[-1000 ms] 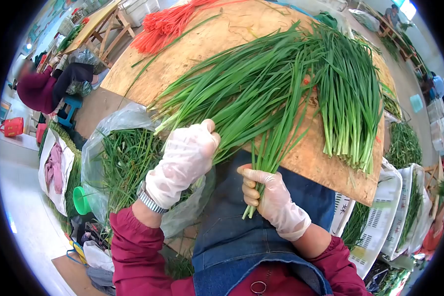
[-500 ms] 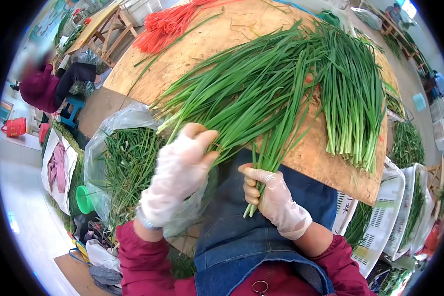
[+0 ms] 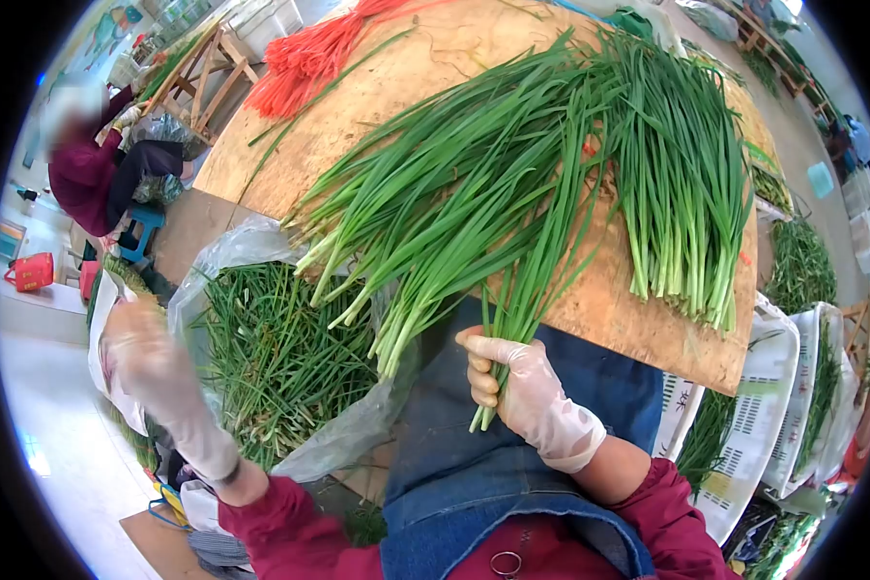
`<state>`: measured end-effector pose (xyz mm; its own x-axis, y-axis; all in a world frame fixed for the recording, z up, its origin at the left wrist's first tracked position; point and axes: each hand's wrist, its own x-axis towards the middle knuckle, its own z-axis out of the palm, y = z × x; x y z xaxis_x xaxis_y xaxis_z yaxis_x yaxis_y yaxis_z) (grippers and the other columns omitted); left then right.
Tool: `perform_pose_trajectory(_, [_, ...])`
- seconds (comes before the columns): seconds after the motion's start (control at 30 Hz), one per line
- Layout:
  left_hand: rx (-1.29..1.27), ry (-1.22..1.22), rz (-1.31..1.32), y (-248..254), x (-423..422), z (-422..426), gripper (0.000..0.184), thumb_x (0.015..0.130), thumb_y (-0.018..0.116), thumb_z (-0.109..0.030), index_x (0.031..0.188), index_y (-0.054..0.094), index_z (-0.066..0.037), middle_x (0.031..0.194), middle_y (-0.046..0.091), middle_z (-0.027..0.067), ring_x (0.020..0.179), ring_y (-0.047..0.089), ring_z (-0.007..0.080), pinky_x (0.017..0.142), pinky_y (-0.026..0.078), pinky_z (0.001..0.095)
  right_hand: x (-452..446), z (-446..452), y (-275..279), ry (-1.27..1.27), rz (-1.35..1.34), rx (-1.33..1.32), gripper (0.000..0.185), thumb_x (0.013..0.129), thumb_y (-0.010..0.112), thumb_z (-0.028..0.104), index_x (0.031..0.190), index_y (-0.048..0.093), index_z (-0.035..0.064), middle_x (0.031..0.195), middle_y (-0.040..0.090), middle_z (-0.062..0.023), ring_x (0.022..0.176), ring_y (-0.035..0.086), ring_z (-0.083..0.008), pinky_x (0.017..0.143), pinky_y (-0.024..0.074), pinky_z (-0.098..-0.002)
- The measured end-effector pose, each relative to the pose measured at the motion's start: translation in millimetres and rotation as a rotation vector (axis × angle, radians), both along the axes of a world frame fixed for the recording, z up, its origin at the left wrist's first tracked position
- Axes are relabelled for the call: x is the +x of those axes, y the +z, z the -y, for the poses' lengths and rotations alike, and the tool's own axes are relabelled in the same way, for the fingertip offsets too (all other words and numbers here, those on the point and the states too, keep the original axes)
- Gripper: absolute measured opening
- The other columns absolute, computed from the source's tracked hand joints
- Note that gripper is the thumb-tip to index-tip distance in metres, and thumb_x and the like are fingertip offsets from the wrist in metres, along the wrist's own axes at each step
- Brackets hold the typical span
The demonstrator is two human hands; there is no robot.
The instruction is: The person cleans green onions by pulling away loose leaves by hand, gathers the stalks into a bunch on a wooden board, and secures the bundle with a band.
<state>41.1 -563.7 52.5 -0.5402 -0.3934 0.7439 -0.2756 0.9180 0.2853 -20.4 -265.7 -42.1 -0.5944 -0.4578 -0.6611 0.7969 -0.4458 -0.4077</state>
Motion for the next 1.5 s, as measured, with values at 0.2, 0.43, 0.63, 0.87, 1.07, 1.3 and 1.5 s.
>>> perform_pose_trajectory(0.2, [0.308, -0.496, 0.64, -62.9, 16.6, -115.5, 0.02, 0.078, 0.067, -0.015, 0.093, 0.059, -0.003, 0.083, 0.059, 0.0141, 0.072, 0.058, 0.0287, 0.062, 0.047, 0.0375, 1.3, 3.6, -1.5, -0.001, -0.026, -0.003, 0.017, 0.08, 0.065, 0.012, 0.091, 0.058, 0.0001, 0.065, 0.051, -0.0035, 0.047, 0.042, -0.0103, 0.042, 0.0318, -0.0243])
perform_pose_trajectory(0.43, [0.106, -0.586, 0.442, -79.1, 22.0, -161.0, 0.024, 0.067, 0.071, -0.005, 0.089, 0.061, -0.003, 0.069, 0.055, 0.0092, 0.056, 0.055, 0.0273, 0.049, 0.043, 0.0364, 3.0, 7.2, 4.9, -0.018, -0.122, 0.067, 0.022, 0.079, 0.069, 0.016, 0.093, 0.059, 0.0015, 0.072, 0.058, -0.006, 0.05, 0.047, -0.0103, 0.042, 0.0349, -0.0237])
perform_pose_trajectory(0.63, [0.183, -0.728, 0.516, -80.3, 40.8, -159.8, 0.024, 0.066, 0.072, -0.007, 0.087, 0.062, -0.003, 0.073, 0.058, 0.0102, 0.059, 0.057, 0.0274, 0.05, 0.045, 0.0349, 5.6, 0.0, 7.5, -0.003, -0.189, -0.001, 0.031, 0.081, 0.065, 0.014, 0.106, 0.056, -0.001, 0.08, 0.06, -0.0085, 0.053, 0.048, -0.0103, 0.045, 0.0353, -0.024])
perform_pose_trajectory(0.87, [0.217, -0.405, 0.401, -85.1, 6.7, -130.5, 0.018, 0.071, 0.07, -0.007, 0.085, 0.061, -0.002, 0.073, 0.059, 0.0118, 0.061, 0.057, 0.028, 0.058, 0.047, 0.0333, 3.6, -12.5, -1.9, 0.05, -0.239, -0.116, 0.035, 0.085, 0.053, 0.018, 0.111, 0.052, -0.0048, 0.08, 0.06, -0.0095, 0.058, 0.051, -0.0131, 0.05, 0.0386, -0.0267])
perform_pose_trajectory(1.07, [0.975, -0.443, 0.488, -111.5, 11.6, -127.0, 0.012, 0.08, 0.064, -0.01, 0.085, 0.058, 0.0, 0.07, 0.059, 0.0022, 0.056, 0.051, 0.0087, 0.051, 0.04, 0.0238, 5.3, -15.2, 5.4, -0.036, -0.094, -0.119, 0.032, 0.084, 0.056, 0.016, 0.109, 0.054, -0.0028, 0.077, 0.058, -0.0092, 0.06, 0.052, -0.0154, 0.052, 0.0442, -0.0314])
perform_pose_trajectory(1.3, [1.633, -0.554, 0.446, -72.1, 27.2, -153.4, 0.012, 0.077, 0.066, -0.003, 0.086, 0.058, -0.003, 0.07, 0.056, -0.0017, 0.056, 0.047, 0.0035, 0.05, 0.036, 0.017, 11.1, -11.5, 20.2, 0.006, -0.212, -0.017, 0.024, 0.084, 0.058, 0.011, 0.102, 0.053, -0.0027, 0.071, 0.05, -0.0047, 0.05, 0.042, -0.013, 0.045, 0.0359, -0.028])
perform_pose_trajectory(1.5, [1.531, -0.75, 0.63, -71.0, 34.2, -168.6, 0.007, 0.08, 0.064, -0.004, 0.085, 0.06, -0.003, 0.069, 0.056, -0.0014, 0.054, 0.046, 0.0031, 0.048, 0.036, 0.0183, 11.5, -11.7, 24.0, 0.027, -0.279, 0.102, 0.021, 0.078, 0.068, 0.011, 0.093, 0.059, -0.0014, 0.062, 0.053, -0.0034, 0.045, 0.044, -0.0106, 0.041, 0.0344, -0.0247])
